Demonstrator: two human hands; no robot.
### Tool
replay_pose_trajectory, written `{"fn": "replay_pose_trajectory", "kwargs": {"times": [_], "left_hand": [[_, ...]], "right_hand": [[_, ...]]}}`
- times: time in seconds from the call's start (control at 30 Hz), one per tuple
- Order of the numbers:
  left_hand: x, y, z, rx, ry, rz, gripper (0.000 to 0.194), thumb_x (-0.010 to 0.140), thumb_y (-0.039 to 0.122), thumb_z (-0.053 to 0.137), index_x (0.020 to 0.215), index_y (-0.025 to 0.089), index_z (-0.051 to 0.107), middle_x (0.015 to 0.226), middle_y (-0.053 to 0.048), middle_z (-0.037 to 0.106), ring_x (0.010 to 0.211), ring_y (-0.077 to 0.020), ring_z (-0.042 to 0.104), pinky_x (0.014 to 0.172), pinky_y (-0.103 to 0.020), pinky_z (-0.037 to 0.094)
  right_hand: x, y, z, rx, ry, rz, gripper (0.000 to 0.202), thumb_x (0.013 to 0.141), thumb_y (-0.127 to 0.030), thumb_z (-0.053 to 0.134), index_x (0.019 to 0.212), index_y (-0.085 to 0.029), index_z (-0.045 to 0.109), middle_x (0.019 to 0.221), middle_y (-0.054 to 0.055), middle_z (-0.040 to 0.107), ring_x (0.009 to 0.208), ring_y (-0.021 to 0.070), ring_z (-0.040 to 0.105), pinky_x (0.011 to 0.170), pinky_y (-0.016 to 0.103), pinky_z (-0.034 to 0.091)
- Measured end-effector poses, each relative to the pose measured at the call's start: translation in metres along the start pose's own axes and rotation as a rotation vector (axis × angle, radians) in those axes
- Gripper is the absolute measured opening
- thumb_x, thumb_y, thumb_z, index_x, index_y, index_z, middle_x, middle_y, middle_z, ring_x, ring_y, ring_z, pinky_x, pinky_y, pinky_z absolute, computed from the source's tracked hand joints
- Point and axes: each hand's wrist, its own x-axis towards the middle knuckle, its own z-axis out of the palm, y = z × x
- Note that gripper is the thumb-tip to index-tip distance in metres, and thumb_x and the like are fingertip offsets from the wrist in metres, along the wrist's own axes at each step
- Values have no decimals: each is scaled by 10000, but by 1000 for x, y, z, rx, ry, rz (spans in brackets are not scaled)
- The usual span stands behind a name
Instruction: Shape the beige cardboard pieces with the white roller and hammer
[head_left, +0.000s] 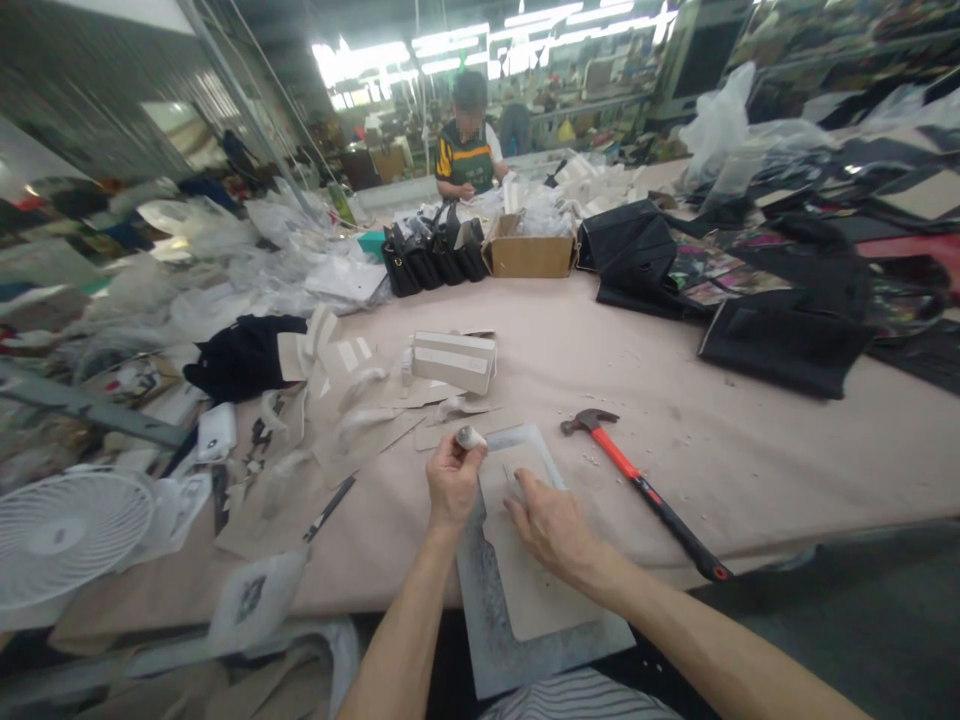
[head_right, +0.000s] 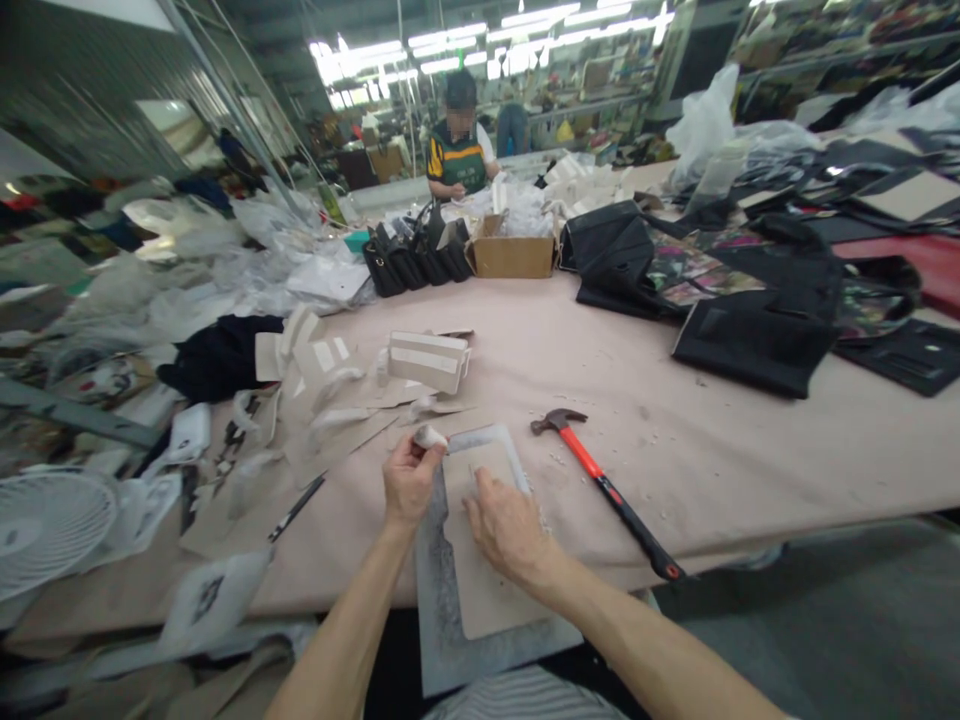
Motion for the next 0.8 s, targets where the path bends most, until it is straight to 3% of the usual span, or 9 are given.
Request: {"fn": "replay_pose_trajectory", "kwargs": {"times": [0.13, 0.27, 0.4, 0.5, 0.57, 0.67, 0.8], "left_hand": [[-4, -33, 13, -18, -153, -55, 239, 788, 330, 756, 939, 155, 695, 887, -53, 757, 794, -173, 698, 755, -266, 538], [-4, -46, 15, 50, -264, -70, 213, 797, 278, 726, 975, 165, 699, 927, -56, 767, 846, -188, 705, 791, -278, 536], [-4, -47, 12, 109, -273, -68, 195, 831, 289, 699, 980, 164, 703, 922, -55, 766, 837, -184, 697, 772, -269, 522], [-4, -47, 11, 129, -272, -62, 186, 843, 288, 687, 981, 165, 705, 924, -53, 769, 850, -184, 701, 782, -267, 514], [-3, -47, 11, 145, -275, -63, 185, 844, 286, 684, 982, 166, 706, 929, -52, 771, 864, -186, 703, 791, -266, 509], [-3, -45, 12, 167, -282, -66, 184, 846, 286, 675, 982, 166, 706, 925, -49, 772, 862, -184, 701, 792, -266, 504], [-3, -41, 13, 222, -299, -34, 177, 842, 287, 659, 965, 169, 709, 895, -42, 767, 833, -180, 691, 772, -263, 499]], "right_hand": [[-3, -1, 17, 66, 5, 41, 277, 1021, -286, 445, 1234, -143, 549, 1022, 126, 721, 901, 267, 710, 722, 345, 515], [-8, 7, 20, 207, 60, -21, 409, 1005, -316, 442, 1379, -152, 469, 1190, 141, 692, 1008, 264, 687, 804, 353, 518], [-9, 40, 9, 244, 227, -2, 434, 1019, -341, 383, 1396, -141, 460, 1105, 128, 683, 933, 243, 668, 792, 352, 505], [-7, 78, -4, 32, 345, 117, 384, 1004, -343, 426, 1292, -111, 534, 1081, 158, 648, 960, 275, 627, 818, 375, 479], [-7, 101, -10, -153, 314, 215, 335, 979, -329, 490, 1217, -108, 572, 1081, 173, 628, 968, 295, 602, 816, 381, 460], [-11, 126, -14, -317, 168, 316, 280, 940, -305, 577, 1139, -108, 591, 1047, 173, 611, 941, 298, 588, 776, 365, 438], [-10, 140, -21, -175, 56, 478, 146, 957, -268, 536, 1012, -137, 569, 950, 144, 598, 838, 258, 588, 692, 335, 411]]}}
